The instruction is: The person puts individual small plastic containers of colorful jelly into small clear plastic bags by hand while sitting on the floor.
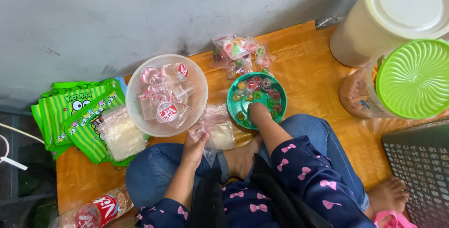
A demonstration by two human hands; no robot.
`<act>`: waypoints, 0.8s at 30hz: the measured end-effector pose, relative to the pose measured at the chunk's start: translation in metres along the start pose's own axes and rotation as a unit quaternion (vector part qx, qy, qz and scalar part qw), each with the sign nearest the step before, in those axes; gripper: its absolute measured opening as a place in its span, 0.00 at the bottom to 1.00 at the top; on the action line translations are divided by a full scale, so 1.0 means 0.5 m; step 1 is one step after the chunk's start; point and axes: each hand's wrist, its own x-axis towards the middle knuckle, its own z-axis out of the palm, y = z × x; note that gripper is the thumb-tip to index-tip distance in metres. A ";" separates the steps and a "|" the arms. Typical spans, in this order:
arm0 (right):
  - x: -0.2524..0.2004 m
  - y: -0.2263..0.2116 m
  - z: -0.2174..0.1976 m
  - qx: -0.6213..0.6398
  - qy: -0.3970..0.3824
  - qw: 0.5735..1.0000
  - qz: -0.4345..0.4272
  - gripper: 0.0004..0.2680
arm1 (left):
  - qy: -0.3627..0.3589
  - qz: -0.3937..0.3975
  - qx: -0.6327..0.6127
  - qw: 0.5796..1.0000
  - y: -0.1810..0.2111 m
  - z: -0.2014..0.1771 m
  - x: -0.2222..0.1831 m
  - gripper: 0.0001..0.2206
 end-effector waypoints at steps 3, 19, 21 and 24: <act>-0.057 -0.042 -0.084 0.131 0.031 0.991 -0.027 0.11 | -0.012 0.079 0.039 0.996 -0.012 0.001 0.007 0.38; -0.168 -0.097 -0.224 0.371 0.150 0.905 -0.143 0.08 | -0.084 0.092 0.209 0.970 -0.043 0.005 0.006 0.29; -0.106 -0.036 -0.158 0.280 0.075 0.956 -0.034 0.12 | -0.103 0.025 0.099 0.989 -0.026 0.014 0.005 0.30; -0.011 -0.002 -0.012 0.209 -0.026 0.976 -0.050 0.17 | -0.122 -0.059 -0.016 0.991 0.006 0.039 -0.009 0.31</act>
